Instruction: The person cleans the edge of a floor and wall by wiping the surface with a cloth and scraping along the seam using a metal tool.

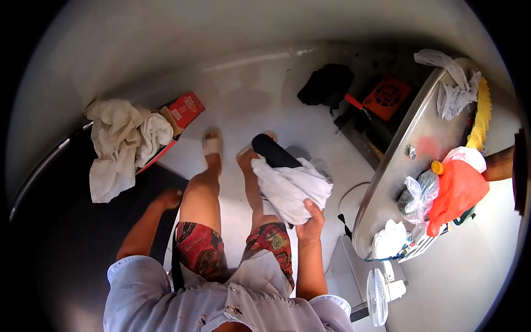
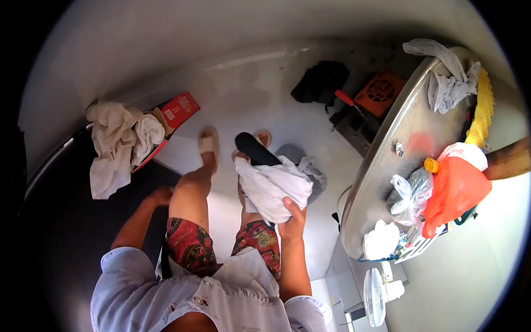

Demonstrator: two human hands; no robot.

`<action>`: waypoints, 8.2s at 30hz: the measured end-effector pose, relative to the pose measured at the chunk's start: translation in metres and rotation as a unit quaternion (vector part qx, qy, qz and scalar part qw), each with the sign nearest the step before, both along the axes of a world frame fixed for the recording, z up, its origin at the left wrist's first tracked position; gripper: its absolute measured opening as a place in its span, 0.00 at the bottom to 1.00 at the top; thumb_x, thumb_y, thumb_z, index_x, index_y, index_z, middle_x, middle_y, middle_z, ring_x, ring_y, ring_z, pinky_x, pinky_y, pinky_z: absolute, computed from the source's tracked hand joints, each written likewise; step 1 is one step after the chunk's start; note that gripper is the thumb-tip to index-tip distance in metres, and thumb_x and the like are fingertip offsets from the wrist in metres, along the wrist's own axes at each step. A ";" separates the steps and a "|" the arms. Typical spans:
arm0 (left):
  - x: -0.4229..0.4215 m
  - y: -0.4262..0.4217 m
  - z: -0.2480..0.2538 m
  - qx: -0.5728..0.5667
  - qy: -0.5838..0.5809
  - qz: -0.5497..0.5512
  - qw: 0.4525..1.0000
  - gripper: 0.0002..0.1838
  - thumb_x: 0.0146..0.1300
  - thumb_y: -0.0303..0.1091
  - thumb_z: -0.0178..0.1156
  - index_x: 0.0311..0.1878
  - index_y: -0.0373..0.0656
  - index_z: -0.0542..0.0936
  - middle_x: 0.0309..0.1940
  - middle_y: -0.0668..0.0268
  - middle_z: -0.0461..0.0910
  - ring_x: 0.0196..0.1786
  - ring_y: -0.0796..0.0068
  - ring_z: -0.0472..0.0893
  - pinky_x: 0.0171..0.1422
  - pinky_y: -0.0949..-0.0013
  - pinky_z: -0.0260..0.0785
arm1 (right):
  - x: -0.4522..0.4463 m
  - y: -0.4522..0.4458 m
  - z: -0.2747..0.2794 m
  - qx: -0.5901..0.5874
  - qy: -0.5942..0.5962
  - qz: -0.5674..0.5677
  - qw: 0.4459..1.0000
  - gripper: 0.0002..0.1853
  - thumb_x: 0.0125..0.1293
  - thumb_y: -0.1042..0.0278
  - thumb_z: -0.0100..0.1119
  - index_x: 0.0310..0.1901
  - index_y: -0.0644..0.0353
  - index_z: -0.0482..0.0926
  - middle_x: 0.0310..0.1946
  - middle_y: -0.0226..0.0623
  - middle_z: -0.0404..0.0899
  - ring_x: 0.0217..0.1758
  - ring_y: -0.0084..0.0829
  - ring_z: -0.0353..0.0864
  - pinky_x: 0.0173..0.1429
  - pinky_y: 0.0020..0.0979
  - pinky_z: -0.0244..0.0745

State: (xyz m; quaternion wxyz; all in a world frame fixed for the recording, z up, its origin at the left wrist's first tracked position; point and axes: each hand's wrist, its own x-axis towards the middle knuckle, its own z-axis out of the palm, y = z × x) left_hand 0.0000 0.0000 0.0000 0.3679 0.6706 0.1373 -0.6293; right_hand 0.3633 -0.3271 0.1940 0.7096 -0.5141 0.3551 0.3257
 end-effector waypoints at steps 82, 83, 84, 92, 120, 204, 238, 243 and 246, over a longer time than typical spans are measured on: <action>0.629 -0.069 -0.125 -0.281 -0.421 0.085 0.858 0.53 0.43 0.45 0.83 0.72 0.35 0.68 0.66 0.53 0.76 0.69 0.59 0.75 0.75 0.61 0.66 | 0.220 0.054 -0.343 0.002 -0.247 0.088 0.965 0.34 0.71 0.63 0.64 0.73 0.64 0.62 0.63 0.43 0.75 0.66 0.36 0.76 0.69 0.36 0.74; 0.629 -0.069 -0.135 -0.258 -0.424 0.112 0.861 0.53 0.43 0.45 0.83 0.72 0.35 0.69 0.66 0.53 0.76 0.69 0.59 0.74 0.75 0.61 0.66 | 0.219 0.055 -0.339 -0.011 -0.261 0.105 0.959 0.34 0.71 0.63 0.64 0.73 0.64 0.63 0.63 0.43 0.76 0.65 0.37 0.76 0.69 0.36 0.74; 0.629 -0.066 -0.153 -0.233 -0.426 0.139 0.863 0.52 0.44 0.44 0.82 0.71 0.35 0.69 0.66 0.54 0.76 0.69 0.59 0.74 0.75 0.61 0.66 | 0.224 0.056 -0.343 0.073 -0.221 0.019 0.972 0.33 0.68 0.63 0.66 0.71 0.64 0.66 0.61 0.41 0.77 0.65 0.37 0.76 0.69 0.36 0.73; 0.646 -0.009 -0.170 -0.096 -0.534 0.226 0.809 0.42 0.51 0.39 0.77 0.69 0.35 0.71 0.65 0.52 0.77 0.67 0.56 0.76 0.74 0.59 0.67 | 0.235 0.007 -0.369 -0.279 -0.274 0.353 0.850 0.38 0.62 0.52 0.74 0.71 0.57 0.71 0.67 0.57 0.74 0.74 0.47 0.71 0.70 0.44 0.72; 0.672 -0.010 -0.196 -0.336 -0.366 0.362 0.789 0.35 0.61 0.35 0.71 0.69 0.34 0.71 0.64 0.60 0.77 0.63 0.65 0.78 0.69 0.61 0.72 | 0.370 -0.101 -0.141 -0.648 -0.493 0.048 0.578 0.47 0.54 0.44 0.76 0.71 0.64 0.70 0.66 0.50 0.74 0.68 0.46 0.74 0.70 0.44 0.71; 0.690 -0.022 -0.204 -0.310 -0.377 0.313 0.815 0.35 0.58 0.36 0.74 0.68 0.37 0.74 0.63 0.60 0.79 0.64 0.65 0.78 0.70 0.61 0.71 | 0.262 -0.130 -0.141 -0.763 -0.281 0.209 0.543 0.30 0.72 0.52 0.62 0.66 0.67 0.74 0.58 0.55 0.81 0.59 0.52 0.81 0.67 0.43 0.73; 0.724 -0.087 -0.042 -0.139 -0.896 -0.058 0.418 0.39 0.53 0.29 0.68 0.71 0.61 0.74 0.45 0.65 0.77 0.47 0.59 0.81 0.49 0.56 0.71 | 0.140 -0.006 -0.253 -0.492 -0.343 0.292 0.745 0.21 0.56 0.65 0.69 0.50 0.64 0.84 0.44 0.52 0.85 0.46 0.51 0.86 0.52 0.42 0.81; 0.737 -0.113 -0.018 -0.109 -0.951 -0.086 0.277 0.33 0.53 0.30 0.65 0.67 0.57 0.78 0.35 0.62 0.76 0.38 0.57 0.81 0.39 0.59 0.69 | 0.133 -0.009 -0.249 -0.462 -0.314 0.269 0.784 0.21 0.56 0.65 0.72 0.50 0.65 0.84 0.44 0.52 0.86 0.47 0.47 0.87 0.54 0.38 0.81; 0.738 -0.113 -0.015 -0.111 -0.944 -0.049 0.306 0.33 0.54 0.32 0.66 0.67 0.55 0.77 0.36 0.62 0.77 0.39 0.56 0.81 0.41 0.58 0.70 | 0.128 -0.033 -0.233 -0.504 -0.320 0.204 0.776 0.22 0.56 0.64 0.74 0.51 0.65 0.84 0.43 0.48 0.88 0.49 0.38 0.88 0.58 0.33 0.80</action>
